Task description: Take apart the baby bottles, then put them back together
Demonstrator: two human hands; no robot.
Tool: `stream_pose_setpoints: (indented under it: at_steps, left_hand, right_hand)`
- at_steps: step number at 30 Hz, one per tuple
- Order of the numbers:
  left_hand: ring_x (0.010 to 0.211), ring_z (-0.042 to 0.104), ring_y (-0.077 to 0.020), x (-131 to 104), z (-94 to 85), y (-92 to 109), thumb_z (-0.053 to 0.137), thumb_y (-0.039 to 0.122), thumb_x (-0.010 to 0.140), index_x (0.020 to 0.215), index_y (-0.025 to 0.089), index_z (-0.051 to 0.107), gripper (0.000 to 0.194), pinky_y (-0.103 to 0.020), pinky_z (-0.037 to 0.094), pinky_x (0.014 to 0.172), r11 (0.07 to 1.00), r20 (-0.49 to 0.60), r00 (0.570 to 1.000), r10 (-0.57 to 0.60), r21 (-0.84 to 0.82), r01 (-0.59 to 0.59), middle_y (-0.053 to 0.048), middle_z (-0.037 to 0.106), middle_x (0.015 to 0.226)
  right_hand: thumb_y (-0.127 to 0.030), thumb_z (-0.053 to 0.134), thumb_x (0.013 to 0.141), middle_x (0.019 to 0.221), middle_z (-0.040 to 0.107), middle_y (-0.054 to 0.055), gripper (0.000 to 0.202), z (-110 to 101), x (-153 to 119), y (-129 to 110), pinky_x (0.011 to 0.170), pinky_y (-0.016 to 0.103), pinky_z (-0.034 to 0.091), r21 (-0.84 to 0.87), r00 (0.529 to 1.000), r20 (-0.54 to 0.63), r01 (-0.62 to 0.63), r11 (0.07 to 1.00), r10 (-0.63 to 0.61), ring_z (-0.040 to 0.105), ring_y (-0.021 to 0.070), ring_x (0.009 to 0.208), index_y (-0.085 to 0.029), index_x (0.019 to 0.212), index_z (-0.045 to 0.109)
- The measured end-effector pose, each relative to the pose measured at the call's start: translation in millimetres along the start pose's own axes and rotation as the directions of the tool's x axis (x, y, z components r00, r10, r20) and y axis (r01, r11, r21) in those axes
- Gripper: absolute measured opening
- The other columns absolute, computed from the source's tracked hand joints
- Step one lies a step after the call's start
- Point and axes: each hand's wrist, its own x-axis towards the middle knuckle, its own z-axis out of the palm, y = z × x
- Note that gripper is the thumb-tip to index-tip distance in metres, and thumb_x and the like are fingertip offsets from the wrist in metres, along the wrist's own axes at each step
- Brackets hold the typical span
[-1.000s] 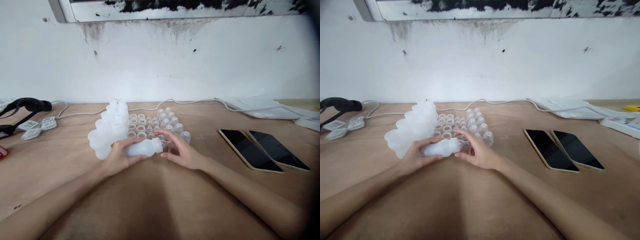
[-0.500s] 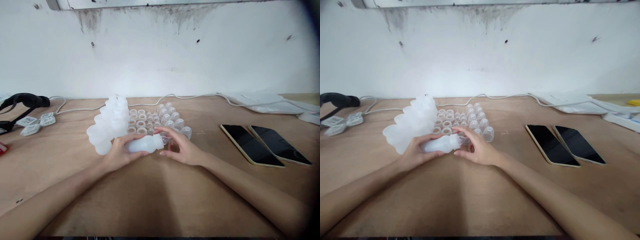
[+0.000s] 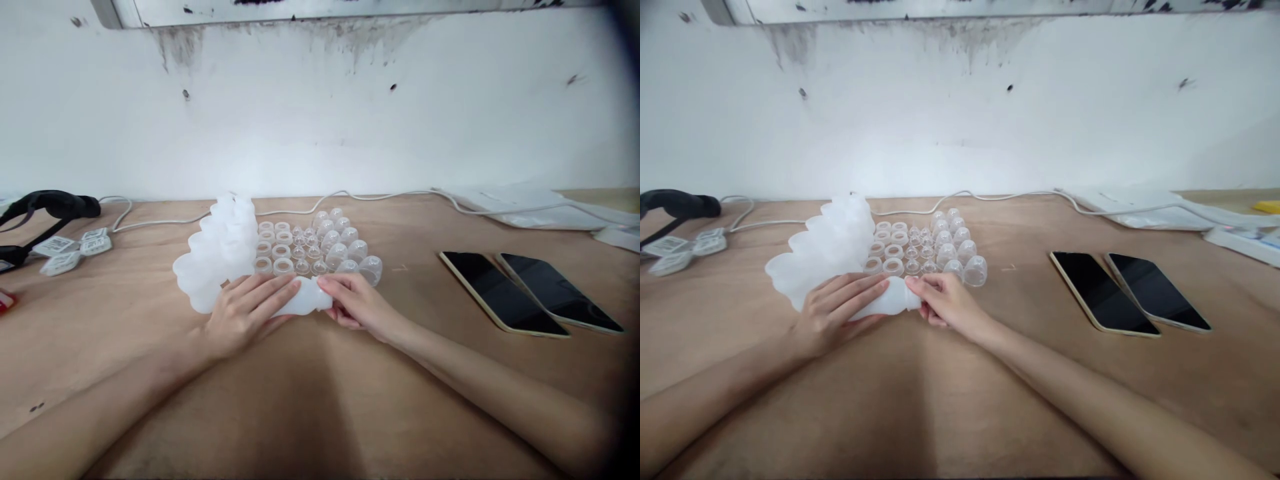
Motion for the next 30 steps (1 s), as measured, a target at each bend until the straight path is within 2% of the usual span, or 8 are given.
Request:
stream_pose_setpoints:
  at_steps: [4,7,9,13,16,21,26,30]
  left_hand:
    - [0.095,0.053,-0.0177,0.3,-1.2,0.4,0.057,0.024,0.073,0.118,0.015,0.042,0.048,-0.029,0.045,0.077,0.999,0.000,1.000,0.024,0.030,-0.024,-0.007,0.054,0.112]
    - [0.095,0.053,-0.0171,-0.1,-1.0,1.7,0.057,0.025,0.073,0.117,0.017,0.042,0.047,-0.029,0.044,0.079,0.999,-0.006,0.999,-0.037,-0.023,0.036,-0.007,0.055,0.110]
    - [0.095,0.053,-0.0172,-0.1,-0.9,3.8,0.057,0.027,0.072,0.115,0.016,0.044,0.046,-0.028,0.044,0.080,0.980,-0.016,0.984,-0.176,-0.092,0.174,-0.007,0.056,0.107]
    - [0.094,0.054,-0.0174,1.5,-1.0,8.9,0.055,0.032,0.073,0.111,0.016,0.046,0.043,-0.026,0.043,0.078,0.834,0.067,0.866,-0.496,-0.240,0.497,-0.006,0.057,0.106]
    - [0.096,0.053,-0.0167,3.9,0.6,10.6,0.053,0.035,0.074,0.108,0.019,0.048,0.038,-0.026,0.041,0.081,0.685,0.165,0.758,-0.631,-0.339,0.645,-0.002,0.056,0.106]
    - [0.097,0.051,-0.0166,5.8,4.7,9.6,0.052,0.040,0.074,0.104,0.020,0.052,0.036,-0.025,0.040,0.083,0.442,0.273,0.610,-0.743,-0.483,0.755,-0.001,0.057,0.105]
    - [0.097,0.050,-0.0197,4.7,6.2,9.2,0.052,0.042,0.073,0.102,0.016,0.053,0.039,-0.029,0.040,0.083,0.322,0.305,0.544,-0.781,-0.550,0.771,-0.004,0.057,0.103]
    - [0.096,0.051,-0.0202,3.1,7.8,8.6,0.050,0.043,0.074,0.103,0.016,0.053,0.039,-0.031,0.040,0.084,0.287,0.324,0.537,-0.779,-0.577,0.765,-0.004,0.057,0.102]
  right_hand:
    - [-0.057,0.033,0.077,0.046,0.043,-0.002,0.048,-1.1,-4.3,-9.6,0.029,0.016,0.016,-0.091,0.998,0.021,-0.063,0.994,0.065,0.030,0.0021,0.029,-0.013,0.059,0.043]
    - [-0.051,0.028,0.082,0.054,0.052,0.002,0.048,-15.4,-10.8,-24.2,0.042,0.019,0.034,-0.408,0.997,0.063,0.070,0.910,-0.048,0.047,0.0073,0.044,-0.014,0.061,0.049]
    - [-0.046,0.025,0.085,0.065,0.057,0.003,0.046,-32.7,-15.3,-32.4,0.056,0.024,0.040,-0.670,0.975,-0.029,0.144,0.728,-0.220,0.054,0.0120,0.060,-0.016,0.069,0.056]
    - [-0.038,0.036,0.082,0.095,0.054,0.008,0.032,-70.0,-18.6,-22.0,0.064,0.031,0.040,-0.960,0.817,-0.195,-0.047,0.275,-0.543,0.053,0.0204,0.081,-0.021,0.101,0.055]
    - [-0.034,0.041,0.080,0.102,0.050,0.008,0.033,-85.8,-17.3,7.1,0.063,0.031,0.042,-0.988,0.873,-0.109,-0.043,0.147,-0.476,0.053,0.0210,0.083,-0.023,0.110,0.049]
    - [-0.029,0.040,0.080,0.094,0.052,0.008,0.031,-94.3,-17.8,23.5,0.064,0.033,0.044,-0.956,0.920,-0.124,-0.010,0.293,-0.373,0.054,0.0165,0.069,-0.019,0.110,0.044]
    - [-0.038,0.050,0.074,0.084,0.052,0.005,0.031,-73.7,-8.4,-12.5,0.051,0.028,0.044,-0.630,0.714,-0.457,0.162,0.760,-0.531,0.053,0.0178,0.071,-0.023,0.101,0.044]
    - [-0.038,0.049,0.075,0.093,0.048,0.004,0.029,-30.7,4.2,-12.8,0.045,0.024,0.044,-0.010,0.828,-0.388,0.437,0.900,-0.406,0.055,0.0152,0.070,-0.025,0.097,0.036]
